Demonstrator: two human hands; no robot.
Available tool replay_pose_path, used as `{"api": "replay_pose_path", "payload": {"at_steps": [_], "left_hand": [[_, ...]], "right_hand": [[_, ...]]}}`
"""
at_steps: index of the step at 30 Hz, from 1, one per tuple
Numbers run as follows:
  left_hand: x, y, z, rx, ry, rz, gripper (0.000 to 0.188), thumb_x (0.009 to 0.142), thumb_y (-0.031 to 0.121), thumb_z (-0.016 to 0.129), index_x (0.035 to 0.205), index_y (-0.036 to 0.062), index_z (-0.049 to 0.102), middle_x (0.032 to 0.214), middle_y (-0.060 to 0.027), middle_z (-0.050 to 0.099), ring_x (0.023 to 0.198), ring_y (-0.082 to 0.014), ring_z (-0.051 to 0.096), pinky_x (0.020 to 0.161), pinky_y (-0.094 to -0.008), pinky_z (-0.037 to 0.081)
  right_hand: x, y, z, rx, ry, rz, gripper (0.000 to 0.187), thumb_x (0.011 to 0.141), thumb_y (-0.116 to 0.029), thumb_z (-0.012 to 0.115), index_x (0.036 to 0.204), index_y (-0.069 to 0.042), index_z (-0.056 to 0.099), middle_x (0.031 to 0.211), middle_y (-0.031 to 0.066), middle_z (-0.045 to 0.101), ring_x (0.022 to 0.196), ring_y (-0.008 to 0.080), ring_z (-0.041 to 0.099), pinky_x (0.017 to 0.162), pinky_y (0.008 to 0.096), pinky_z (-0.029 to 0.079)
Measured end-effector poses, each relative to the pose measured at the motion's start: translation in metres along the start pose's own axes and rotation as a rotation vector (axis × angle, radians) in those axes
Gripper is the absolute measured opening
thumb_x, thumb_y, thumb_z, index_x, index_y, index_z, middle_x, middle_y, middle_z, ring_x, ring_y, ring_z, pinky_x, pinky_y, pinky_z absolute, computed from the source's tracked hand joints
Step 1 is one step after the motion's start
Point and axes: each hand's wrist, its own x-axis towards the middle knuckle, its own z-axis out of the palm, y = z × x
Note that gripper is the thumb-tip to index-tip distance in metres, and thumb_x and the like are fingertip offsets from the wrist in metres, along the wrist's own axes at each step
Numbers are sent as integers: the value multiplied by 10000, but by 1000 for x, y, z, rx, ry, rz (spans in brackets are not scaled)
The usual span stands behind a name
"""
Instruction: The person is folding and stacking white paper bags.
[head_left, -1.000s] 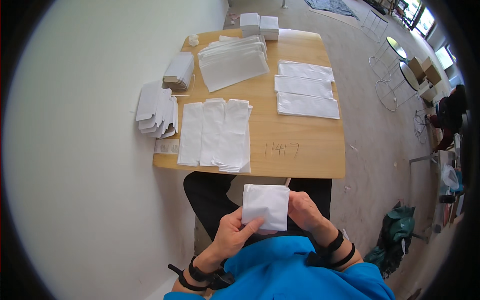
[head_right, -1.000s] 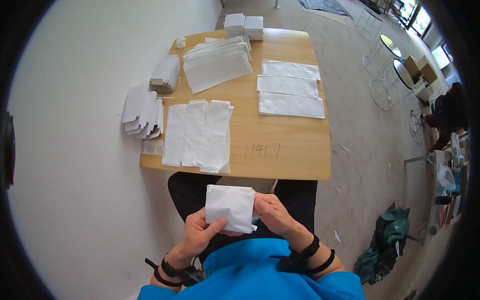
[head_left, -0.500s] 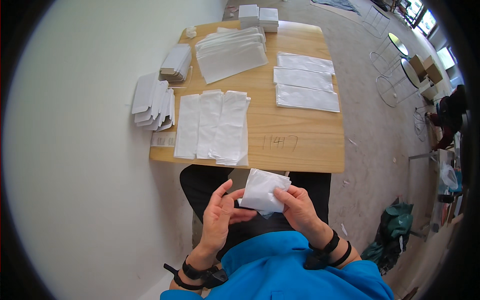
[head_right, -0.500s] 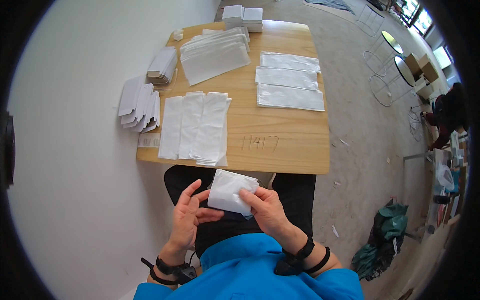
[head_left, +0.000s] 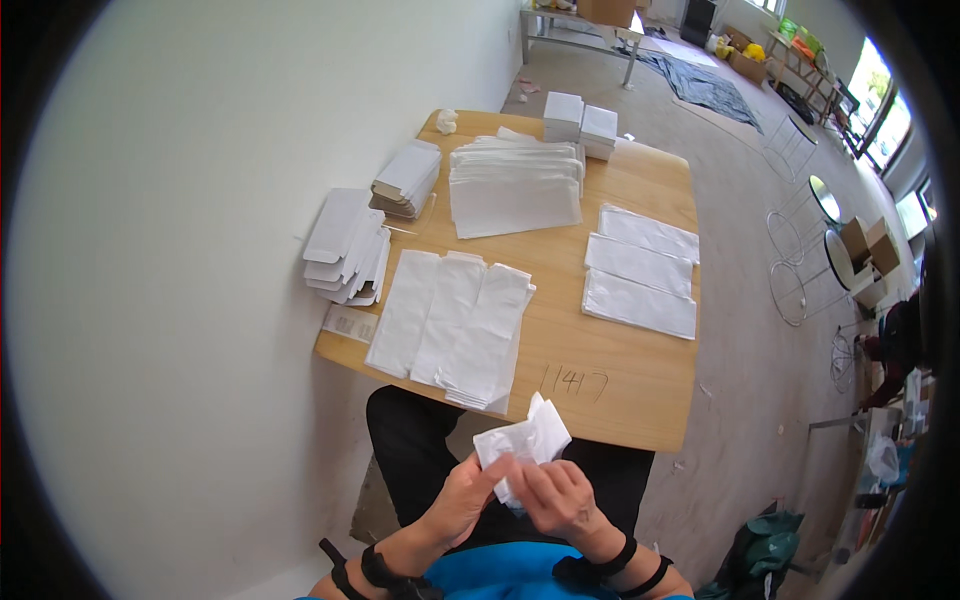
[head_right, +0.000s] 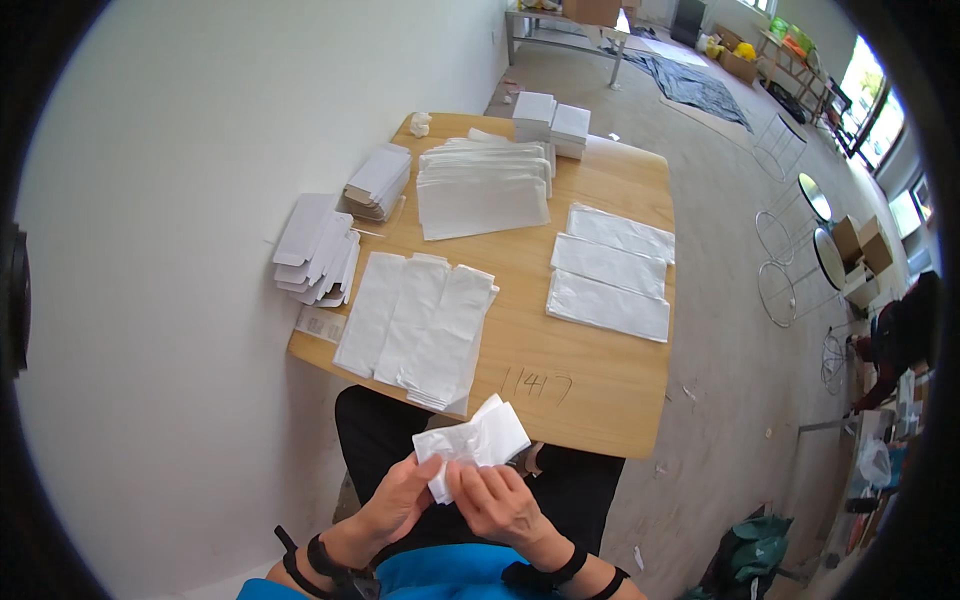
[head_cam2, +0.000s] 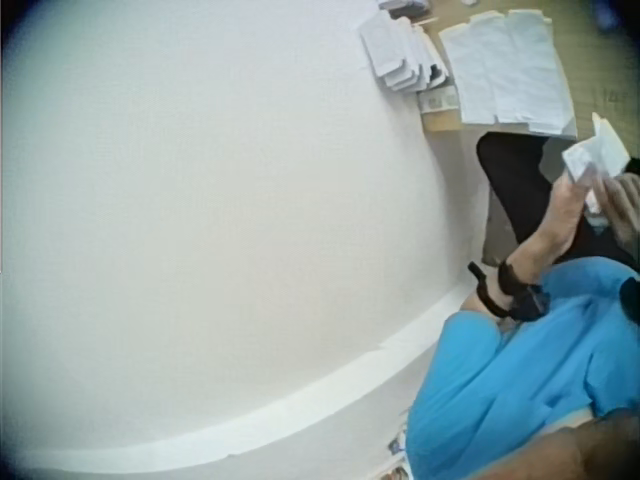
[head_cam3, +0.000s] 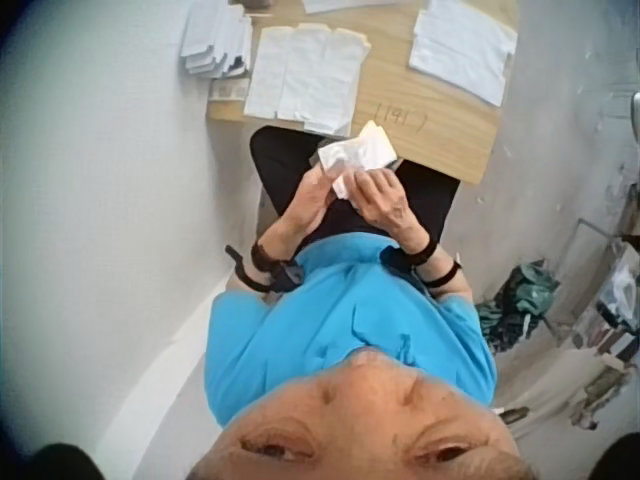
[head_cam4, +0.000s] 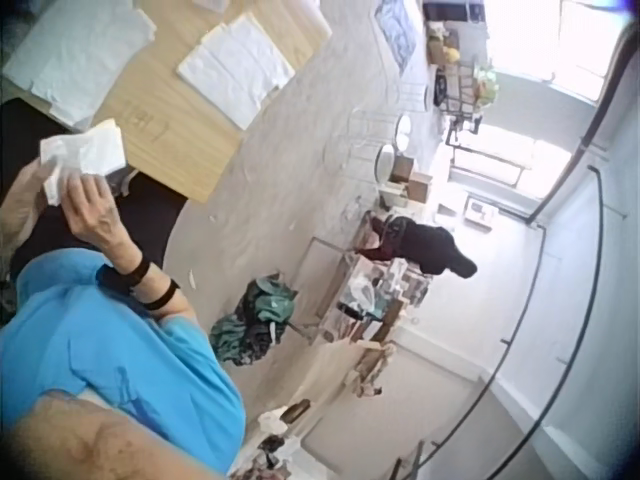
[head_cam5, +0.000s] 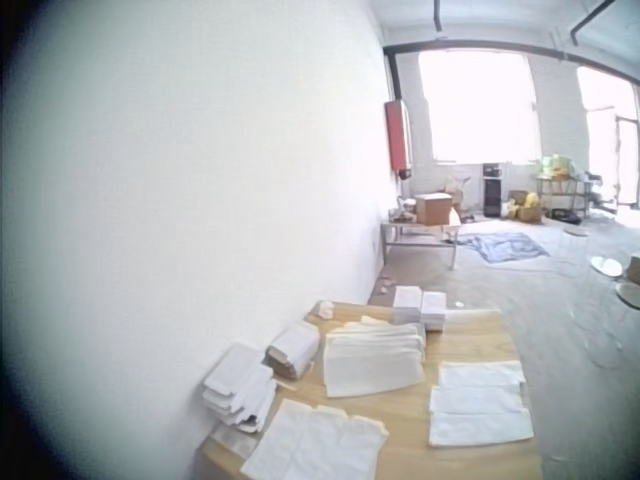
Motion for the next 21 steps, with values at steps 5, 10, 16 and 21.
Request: {"api": "replay_pose_path", "payload": {"at_steps": [5, 10, 16, 21], "left_hand": [[20, -8, -16, 143, 133, 7, 295, 946, 196, 609, 1147, -19, 594, 1041, -35, 643, 922, -85, 591, 802, -241, 487], [34, 0, -16, 324, 238, 92, 273, 946, 164, 589, 1107, -51, 641, 925, -25, 669, 826, -52, 574, 712, -219, 481], [56, 29, -6, 359, 254, 156, 247, 942, 132, 593, 1111, -41, 643, 923, -22, 666, 838, -74, 593, 729, -222, 482], [59, 95, -9, 1409, 113, 606, 746, 763, 377, 768, 1328, -2, 462, 1320, -184, 487, 1214, -359, 474, 984, -495, 396]], "right_hand": [[3, 9, 16, -14, -70, -101, 315, 722, -136, 647, 1009, -10, 677, 948, 78, 585, 793, 161, 587, 680, 282, 479], [16, 23, 26, -31, -43, -65, 292, 719, -114, 654, 989, -6, 680, 912, 45, 573, 766, 129, 576, 669, 248, 469], [27, 44, 39, 111, -11, 8, 333, 701, -127, 657, 1014, -17, 682, 916, 46, 585, 760, 133, 604, 680, 260, 488], [50, 78, 38, 696, -174, 301, 356, 634, -13, 699, 986, -63, 681, 903, 54, 635, 753, 222, 630, 645, 312, 518]]}}
